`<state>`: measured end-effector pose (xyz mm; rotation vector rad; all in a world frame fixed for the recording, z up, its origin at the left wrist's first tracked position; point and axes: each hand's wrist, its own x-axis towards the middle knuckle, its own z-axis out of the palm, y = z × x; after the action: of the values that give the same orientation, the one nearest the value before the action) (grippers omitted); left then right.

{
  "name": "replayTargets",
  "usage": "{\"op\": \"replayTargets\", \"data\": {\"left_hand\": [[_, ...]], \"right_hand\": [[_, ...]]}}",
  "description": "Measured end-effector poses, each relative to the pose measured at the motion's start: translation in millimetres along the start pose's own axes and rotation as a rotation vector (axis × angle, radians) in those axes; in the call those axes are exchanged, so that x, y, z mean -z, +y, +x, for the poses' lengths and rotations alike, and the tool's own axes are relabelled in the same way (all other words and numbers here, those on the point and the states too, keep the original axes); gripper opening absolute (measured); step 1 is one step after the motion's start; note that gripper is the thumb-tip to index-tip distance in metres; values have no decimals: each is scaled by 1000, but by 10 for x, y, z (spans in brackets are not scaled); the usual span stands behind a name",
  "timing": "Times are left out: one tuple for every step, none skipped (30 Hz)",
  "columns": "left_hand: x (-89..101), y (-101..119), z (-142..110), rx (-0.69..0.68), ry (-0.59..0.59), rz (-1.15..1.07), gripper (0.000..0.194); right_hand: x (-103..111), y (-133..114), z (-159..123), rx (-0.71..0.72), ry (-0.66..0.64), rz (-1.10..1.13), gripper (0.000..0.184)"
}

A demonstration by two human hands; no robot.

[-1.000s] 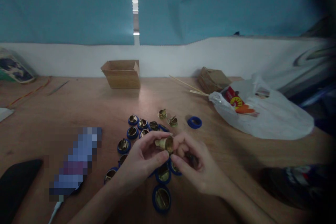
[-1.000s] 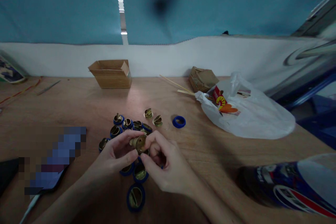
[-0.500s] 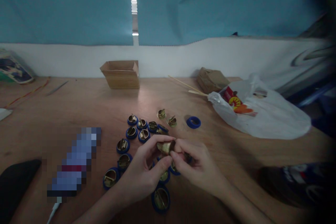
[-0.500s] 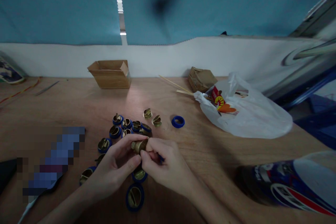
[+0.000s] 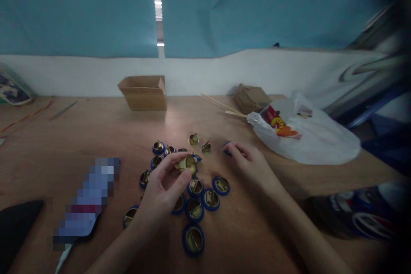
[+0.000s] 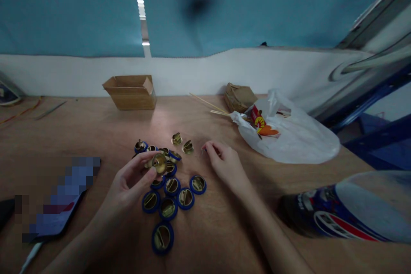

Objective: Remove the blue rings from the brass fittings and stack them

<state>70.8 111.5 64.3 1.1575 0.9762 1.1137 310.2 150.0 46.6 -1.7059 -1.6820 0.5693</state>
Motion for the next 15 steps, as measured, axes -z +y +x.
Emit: {"op": "replayTargets", "data": {"left_hand": [[-14, -2, -11, -4, -13, -4, 27], [-28, -3, -22, -3, -24, -8, 27], [-40, -3, -34, 1, -34, -9, 27], [-49, -1, -46, 6, -41, -7, 27], [-56, 1, -55, 10, -43, -2, 27], [-59, 4, -63, 14, -43, 3, 27], [-59, 8, -67, 16, -42, 7, 27], [-57, 12, -69, 16, -40, 9, 27], [-53, 15, -68, 15, -41, 9, 28], [-48, 18, -66, 13, -42, 3, 28], [-43, 20, -62, 11, -45, -6, 29], [-38, 22, -57, 9, -49, -15, 28], [-35, 23, -52, 11, -52, -21, 28], [-33, 23, -49, 14, -54, -25, 28], [-34, 22, -47, 21, -56, -27, 28]], "right_hand": [[-25, 19, 8, 8, -7, -28, 30], [-53, 24, 8, 11, -18, -36, 30], [-80, 18, 0, 12, -30, -37, 31], [-106, 7, -11, 12, -43, -44, 30], [-129, -7, -23, 12, -57, -51, 29], [-148, -19, -33, 12, -68, -58, 27], [-163, -28, -41, 11, -74, -65, 25], [-174, -33, -45, 10, -77, -72, 22], [-182, -35, -47, 8, -77, -80, 21], [-189, -35, -47, 6, -76, -88, 20], [-194, -33, -46, 5, -75, -97, 18], [-198, -31, -44, 4, -75, -105, 17], [-202, -28, -42, 2, -76, -111, 15], [-206, -24, -41, 0, -76, -115, 14], [-209, -21, -41, -2, -76, -115, 14]]}}
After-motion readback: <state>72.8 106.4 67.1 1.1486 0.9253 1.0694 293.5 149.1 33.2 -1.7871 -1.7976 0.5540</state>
